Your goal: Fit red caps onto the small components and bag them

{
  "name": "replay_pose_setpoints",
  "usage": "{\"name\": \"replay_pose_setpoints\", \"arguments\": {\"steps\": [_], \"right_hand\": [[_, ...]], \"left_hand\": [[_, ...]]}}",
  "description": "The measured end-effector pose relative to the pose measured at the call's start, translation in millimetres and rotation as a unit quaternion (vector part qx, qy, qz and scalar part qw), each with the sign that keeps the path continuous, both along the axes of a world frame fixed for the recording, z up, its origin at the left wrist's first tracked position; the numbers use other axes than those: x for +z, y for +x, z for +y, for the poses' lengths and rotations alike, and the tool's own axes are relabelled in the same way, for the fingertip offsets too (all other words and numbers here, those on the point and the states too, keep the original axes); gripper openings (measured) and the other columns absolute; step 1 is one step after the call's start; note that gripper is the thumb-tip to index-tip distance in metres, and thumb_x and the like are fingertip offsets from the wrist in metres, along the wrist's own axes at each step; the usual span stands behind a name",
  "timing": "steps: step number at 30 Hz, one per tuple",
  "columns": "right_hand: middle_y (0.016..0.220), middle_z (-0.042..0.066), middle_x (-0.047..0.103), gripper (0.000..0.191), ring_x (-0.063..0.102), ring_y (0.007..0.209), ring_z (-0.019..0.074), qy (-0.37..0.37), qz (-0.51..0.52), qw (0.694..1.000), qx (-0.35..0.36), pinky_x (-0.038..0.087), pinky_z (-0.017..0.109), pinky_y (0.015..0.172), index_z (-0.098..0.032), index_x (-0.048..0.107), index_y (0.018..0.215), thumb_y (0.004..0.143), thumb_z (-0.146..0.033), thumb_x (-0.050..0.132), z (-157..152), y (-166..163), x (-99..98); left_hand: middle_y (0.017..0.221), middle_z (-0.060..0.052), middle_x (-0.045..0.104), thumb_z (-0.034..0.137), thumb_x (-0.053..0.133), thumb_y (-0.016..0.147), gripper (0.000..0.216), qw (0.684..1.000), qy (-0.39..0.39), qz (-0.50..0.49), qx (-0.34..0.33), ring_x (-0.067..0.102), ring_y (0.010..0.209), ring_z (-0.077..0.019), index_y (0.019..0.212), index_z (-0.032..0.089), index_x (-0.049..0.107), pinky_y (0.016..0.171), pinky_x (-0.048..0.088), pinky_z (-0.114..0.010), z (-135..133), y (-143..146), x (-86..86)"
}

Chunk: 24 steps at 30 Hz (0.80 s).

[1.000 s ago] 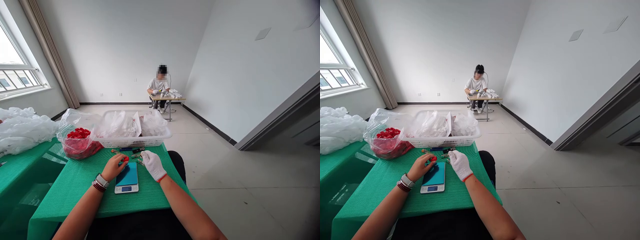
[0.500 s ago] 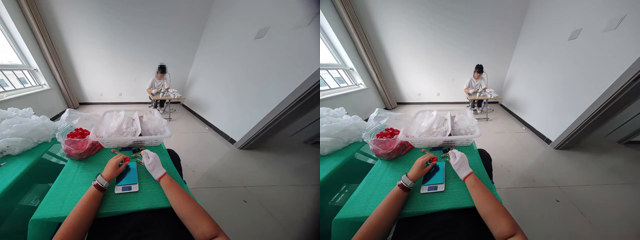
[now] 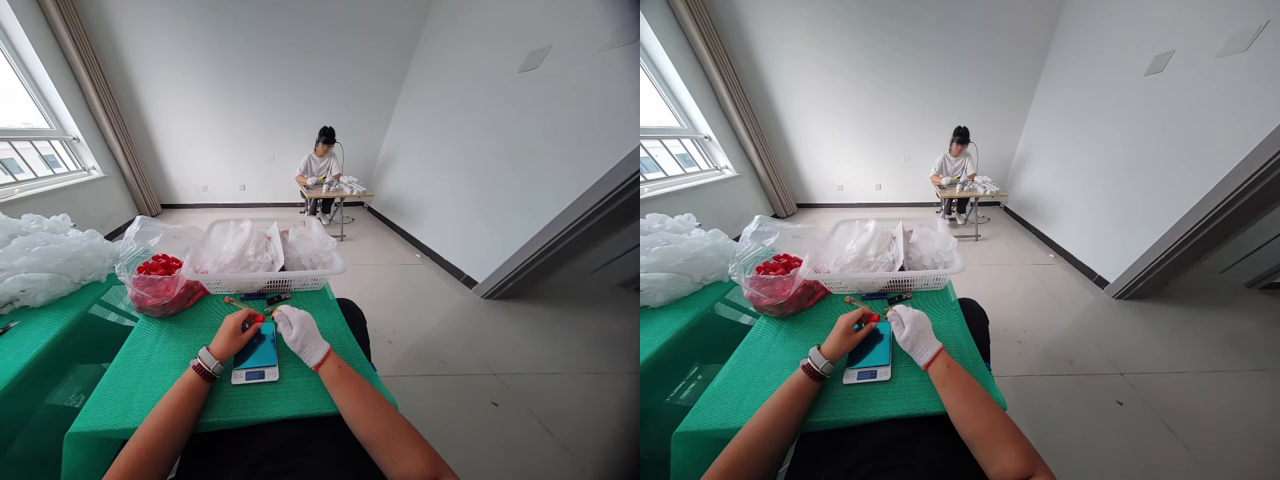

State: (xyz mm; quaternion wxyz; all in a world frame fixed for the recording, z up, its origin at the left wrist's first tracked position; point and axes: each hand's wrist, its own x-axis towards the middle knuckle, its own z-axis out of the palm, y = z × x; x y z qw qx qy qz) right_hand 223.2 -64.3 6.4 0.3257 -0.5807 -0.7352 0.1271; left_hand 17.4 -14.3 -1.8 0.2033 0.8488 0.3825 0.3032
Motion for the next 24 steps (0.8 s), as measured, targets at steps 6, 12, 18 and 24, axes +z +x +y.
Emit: {"name": "replay_pose_setpoints", "arguments": {"steps": [6, 12, 18, 24], "right_hand": [[0.079, 0.005, 0.067, 0.045, 0.06, 0.071, 0.0152, 0.057, -0.037, 0.997, 0.024, 0.032, 0.024, 0.062, -0.019, 0.062, 0.087, 0.103, -0.041, 0.027, 3.2, -1.7, -7.1], [0.074, 0.004, 0.066, 0.04, 0.06, 0.068, 0.0155, 0.085, -0.039, 0.995, -0.023, 0.03, 0.024, 0.06, -0.019, 0.061, 0.086, 0.102, -0.04, 0.031, 8.5, 1.2, -16.3], [0.076, 0.004, 0.065, 0.04, 0.059, 0.069, 0.0143, 0.089, -0.017, 0.995, 0.038, 0.034, 0.023, 0.062, -0.019, 0.059, 0.084, 0.103, -0.038, 0.03, 4.6, -2.4, -12.9], [0.072, 0.004, 0.065, 0.04, 0.059, 0.067, 0.0149, 0.081, -0.046, 0.996, 0.001, 0.031, 0.024, 0.06, -0.019, 0.059, 0.081, 0.101, -0.041, 0.033, 6.8, -3.5, -15.9]], "left_hand": [[0.086, -0.004, 0.07, 0.034, 0.055, 0.09, 0.022, 1.0, -0.002, -0.027, -0.003, 0.061, 0.071, -0.0151, 0.102, 0.018, 0.063, 0.062, 0.048, -0.025, -0.8, -0.9, 1.3], [0.089, -0.004, 0.068, 0.029, 0.055, 0.09, 0.02, 0.999, 0.02, -0.014, -0.048, 0.059, 0.072, -0.0143, 0.106, 0.019, 0.064, 0.065, 0.048, -0.026, -3.6, -1.4, 4.2], [0.086, -0.004, 0.069, 0.031, 0.061, 0.088, 0.021, 0.999, 0.029, -0.014, -0.013, 0.058, 0.067, -0.014, 0.103, 0.018, 0.066, 0.063, 0.048, -0.026, -1.0, -1.5, 1.3], [0.098, -0.006, 0.072, 0.03, 0.057, 0.091, 0.026, 0.998, 0.024, -0.045, -0.023, 0.065, 0.081, -0.0171, 0.113, 0.019, 0.066, 0.07, 0.052, -0.027, 2.2, -3.5, 0.3]]}}
